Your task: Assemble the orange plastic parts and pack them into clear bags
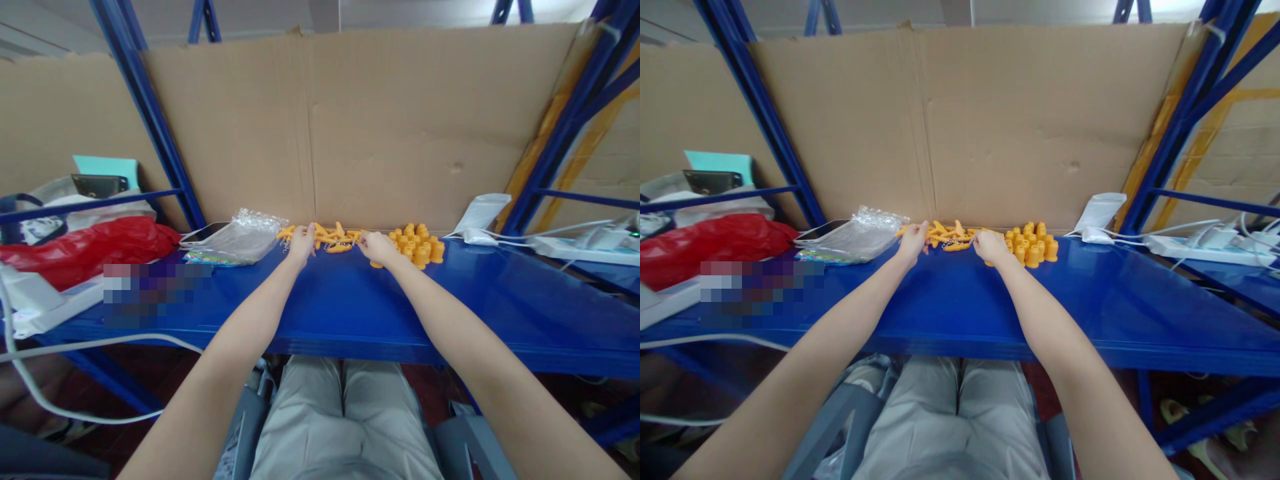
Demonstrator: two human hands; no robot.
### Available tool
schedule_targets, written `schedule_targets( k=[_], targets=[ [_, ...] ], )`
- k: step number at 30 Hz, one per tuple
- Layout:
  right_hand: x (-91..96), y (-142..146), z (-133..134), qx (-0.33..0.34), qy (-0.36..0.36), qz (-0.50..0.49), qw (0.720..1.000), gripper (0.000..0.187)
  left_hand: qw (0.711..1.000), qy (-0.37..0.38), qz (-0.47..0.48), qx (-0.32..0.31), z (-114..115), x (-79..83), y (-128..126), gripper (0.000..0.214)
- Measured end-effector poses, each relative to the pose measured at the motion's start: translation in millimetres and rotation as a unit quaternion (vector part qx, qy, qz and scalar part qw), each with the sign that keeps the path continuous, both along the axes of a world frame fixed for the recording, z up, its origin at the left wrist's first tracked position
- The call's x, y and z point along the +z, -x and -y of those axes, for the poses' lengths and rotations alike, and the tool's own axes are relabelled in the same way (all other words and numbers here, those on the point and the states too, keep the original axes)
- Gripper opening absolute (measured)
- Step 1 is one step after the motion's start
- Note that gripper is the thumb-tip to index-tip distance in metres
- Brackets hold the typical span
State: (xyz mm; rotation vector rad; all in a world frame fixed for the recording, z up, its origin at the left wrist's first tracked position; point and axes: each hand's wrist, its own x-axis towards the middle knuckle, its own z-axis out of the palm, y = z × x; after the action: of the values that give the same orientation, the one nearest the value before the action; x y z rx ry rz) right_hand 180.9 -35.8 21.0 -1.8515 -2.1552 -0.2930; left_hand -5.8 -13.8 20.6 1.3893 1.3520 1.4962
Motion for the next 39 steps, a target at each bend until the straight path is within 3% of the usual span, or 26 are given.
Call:
schedule_targets(
  k=[4, 11, 19, 26, 31, 39],
  targets=[
    [0.7, 5, 3, 0.025, -0.022, -0.002, 0.999, 0.029, 1.0, 0.002, -0.015, -0.022, -2, -2.5, 0, 0.024],
    [-5.4, 21, 4, 0.142, -0.025, -0.005, 0.99, 0.028, 0.999, 0.014, -0.013, -0.043, 0, -2.3, -1, 0.016],
    [-11.4, 28, 5, 0.193, -0.043, -0.076, 0.977, 0.027, 0.999, 0.032, 0.024, -0.018, -1, -0.9, -1, 0.012],
    [-14.7, 31, 8, 0.283, -0.06, -0.103, 0.952, 0.025, 0.995, 0.046, 0.086, -0.001, -3, -0.3, 2, 0.013],
    [-16.6, 35, 9, 0.323, -0.073, -0.104, 0.938, 0.018, 0.991, 0.051, 0.123, 0.004, -4, -0.5, 3, 0.017],
    [-19.7, 47, 15, 0.367, -0.071, -0.048, 0.926, 0.028, 0.984, 0.056, 0.166, 0.043, -1, 3.7, 3, 0.018]
  ],
)
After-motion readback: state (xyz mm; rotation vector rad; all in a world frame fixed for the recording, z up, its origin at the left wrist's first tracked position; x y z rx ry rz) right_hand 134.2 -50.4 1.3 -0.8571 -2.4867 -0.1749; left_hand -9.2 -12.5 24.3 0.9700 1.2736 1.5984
